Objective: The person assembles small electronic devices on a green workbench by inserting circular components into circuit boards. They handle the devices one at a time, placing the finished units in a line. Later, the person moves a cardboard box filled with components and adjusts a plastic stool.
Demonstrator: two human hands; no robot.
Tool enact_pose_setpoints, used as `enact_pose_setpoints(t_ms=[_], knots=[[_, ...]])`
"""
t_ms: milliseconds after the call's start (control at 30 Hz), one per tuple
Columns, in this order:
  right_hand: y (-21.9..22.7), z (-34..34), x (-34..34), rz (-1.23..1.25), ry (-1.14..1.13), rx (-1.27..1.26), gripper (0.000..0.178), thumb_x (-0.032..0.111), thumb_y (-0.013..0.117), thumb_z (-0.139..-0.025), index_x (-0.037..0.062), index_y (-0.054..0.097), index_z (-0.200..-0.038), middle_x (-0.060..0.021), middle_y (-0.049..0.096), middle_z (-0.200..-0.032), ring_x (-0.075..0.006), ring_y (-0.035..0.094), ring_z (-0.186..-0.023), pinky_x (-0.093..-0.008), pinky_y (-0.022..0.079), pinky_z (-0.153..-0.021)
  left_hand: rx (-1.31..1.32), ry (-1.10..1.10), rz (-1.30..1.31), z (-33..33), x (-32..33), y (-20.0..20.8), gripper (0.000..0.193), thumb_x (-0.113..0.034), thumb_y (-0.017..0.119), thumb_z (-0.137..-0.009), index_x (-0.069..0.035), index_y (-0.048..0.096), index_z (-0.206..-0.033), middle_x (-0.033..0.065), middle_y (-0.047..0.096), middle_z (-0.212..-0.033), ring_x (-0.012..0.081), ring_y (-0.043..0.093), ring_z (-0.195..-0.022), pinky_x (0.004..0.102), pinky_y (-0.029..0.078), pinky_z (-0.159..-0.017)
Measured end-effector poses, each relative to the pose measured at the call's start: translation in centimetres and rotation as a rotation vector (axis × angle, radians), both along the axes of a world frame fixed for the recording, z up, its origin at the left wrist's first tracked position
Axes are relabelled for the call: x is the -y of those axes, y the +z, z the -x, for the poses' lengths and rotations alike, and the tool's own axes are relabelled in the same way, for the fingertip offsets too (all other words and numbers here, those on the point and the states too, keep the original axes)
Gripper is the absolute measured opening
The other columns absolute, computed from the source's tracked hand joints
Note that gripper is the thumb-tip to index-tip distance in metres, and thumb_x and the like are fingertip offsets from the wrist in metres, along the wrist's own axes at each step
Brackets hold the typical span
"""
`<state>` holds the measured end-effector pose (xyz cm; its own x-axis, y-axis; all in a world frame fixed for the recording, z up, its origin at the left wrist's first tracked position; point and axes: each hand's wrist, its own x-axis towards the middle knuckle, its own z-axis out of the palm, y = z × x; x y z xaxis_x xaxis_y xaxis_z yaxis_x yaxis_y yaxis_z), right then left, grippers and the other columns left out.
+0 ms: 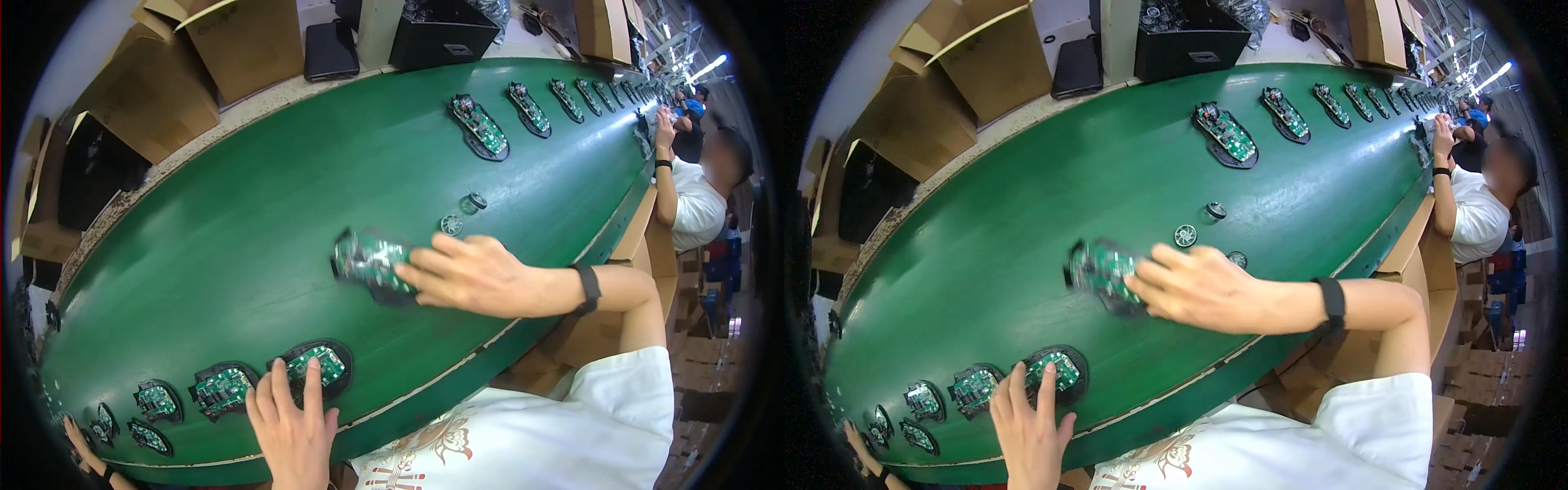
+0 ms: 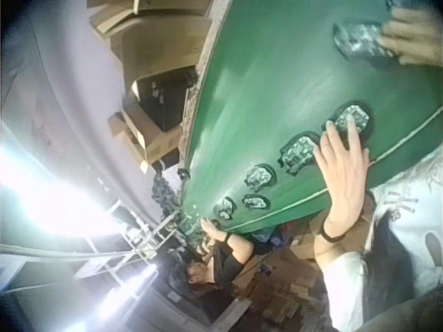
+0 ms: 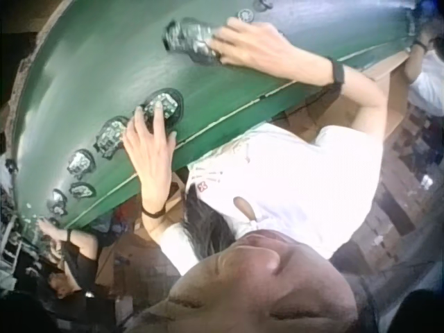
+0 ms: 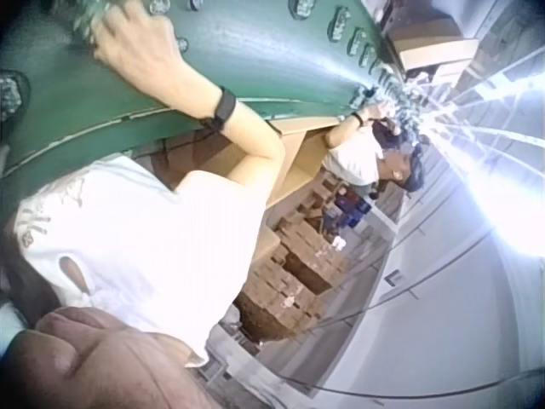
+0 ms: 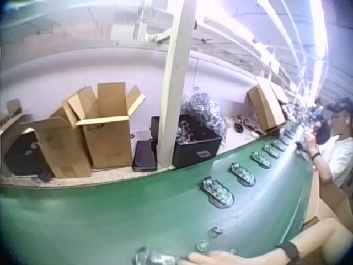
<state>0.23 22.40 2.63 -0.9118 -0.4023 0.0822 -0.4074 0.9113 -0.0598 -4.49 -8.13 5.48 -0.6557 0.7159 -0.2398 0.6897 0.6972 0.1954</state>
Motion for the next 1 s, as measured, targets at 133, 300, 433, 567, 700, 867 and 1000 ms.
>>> enact_pose_setpoints(t_ms=[133,300,433,567,700,867,1000], knots=[[-1.9,4.1,-1.2,-0.115,-0.276,-0.128,0.046,0.033,0.077,-0.079,0.0036,0.064,-0.111,-0.0055,0.055,-0.092,-0.02,0.056,-0.089,-0.0305,0.051,-0.053,-0.147,-0.079,-0.097,-0.6,0.8,-4.5,0.065,-0.009,0.073,-0.073,-0.011,0.056,-0.136,0.0242,0.053,-0.132,0.0392,0.053,-0.114,0.0567,0.043,-0.1],[0.1,3.4,-4.1,0.004,-0.414,-0.09,0.052,0.042,0.072,-0.086,0.0073,0.062,-0.124,-0.0093,0.061,-0.107,-0.0286,0.058,-0.102,-0.0396,0.055,-0.074,-0.143,-0.117,-0.168,-0.2,1.4,-3.9,0.057,0.001,0.063,-0.077,-0.011,0.06,-0.132,0.0208,0.053,-0.133,0.0379,0.053,-0.116,0.0557,0.043,-0.101],[0.8,-0.9,-6.1,0.113,-0.641,-0.02,0.063,0.045,0.068,-0.09,0.0067,0.053,-0.137,-0.0137,0.058,-0.115,-0.0324,0.058,-0.108,-0.043,0.054,-0.08,-0.12,-0.19,-0.211,0.3,0.9,-3.2,0.057,0.003,0.062,-0.077,-0.015,0.062,-0.131,0.018,0.055,-0.133,0.0372,0.052,-0.119,0.0553,0.042,-0.103],[-1.0,-3.8,-7.0,0.255,-0.812,0.12,0.07,0.049,0.065,-0.093,0.0071,0.044,-0.145,-0.017,0.053,-0.121,-0.0342,0.058,-0.106,-0.0452,0.053,-0.083,-0.138,-0.35,-0.286,2.5,-0.6,-3.4,0.049,-0.001,0.065,-0.077,-0.016,0.065,-0.123,0.0135,0.059,-0.128,0.0342,0.054,-0.117,0.0534,0.044,-0.102],[-2.1,-2.4,-4.4,0.201,-0.765,0.058,0.069,0.049,0.064,-0.093,0.0063,0.044,-0.143,-0.0173,0.052,-0.118,-0.0332,0.059,-0.101,-0.0457,0.053,-0.079,-0.214,-0.443,-0.297,4.2,-1.5,-3.7,0.044,-0.004,0.068,-0.076,-0.018,0.066,-0.118,0.0112,0.058,-0.129,0.0351,0.053,-0.121,0.0531,0.043,-0.103],[-3.3,-0.6,-1.0,0.197,-0.496,0.08,0.039,0.027,0.07,-0.09,0.0127,0.06,-0.125,-0.0078,0.054,-0.108,-0.0273,0.064,-0.089,-0.0406,0.056,-0.065,-0.1,-0.136,-0.261,2.9,-0.7,-2.7,0.059,-0.017,0.079,-0.076,-0.023,0.061,-0.132,0.0206,0.043,-0.147,0.0449,0.046,-0.128,0.0553,0.041,-0.105],[-3.3,1.1,1.9,0.282,-0.174,0.099,0.039,0.024,0.072,-0.088,0.0142,0.061,-0.124,-0.0053,0.056,-0.105,-0.0239,0.063,-0.092,-0.0338,0.056,-0.058,0.03,-0.161,-0.272,2.6,0.5,-4.0,0.074,-0.023,0.085,-0.072,-0.026,0.055,-0.14,0.0251,0.034,-0.152,0.0477,0.044,-0.13,0.0556,0.042,-0.105]])
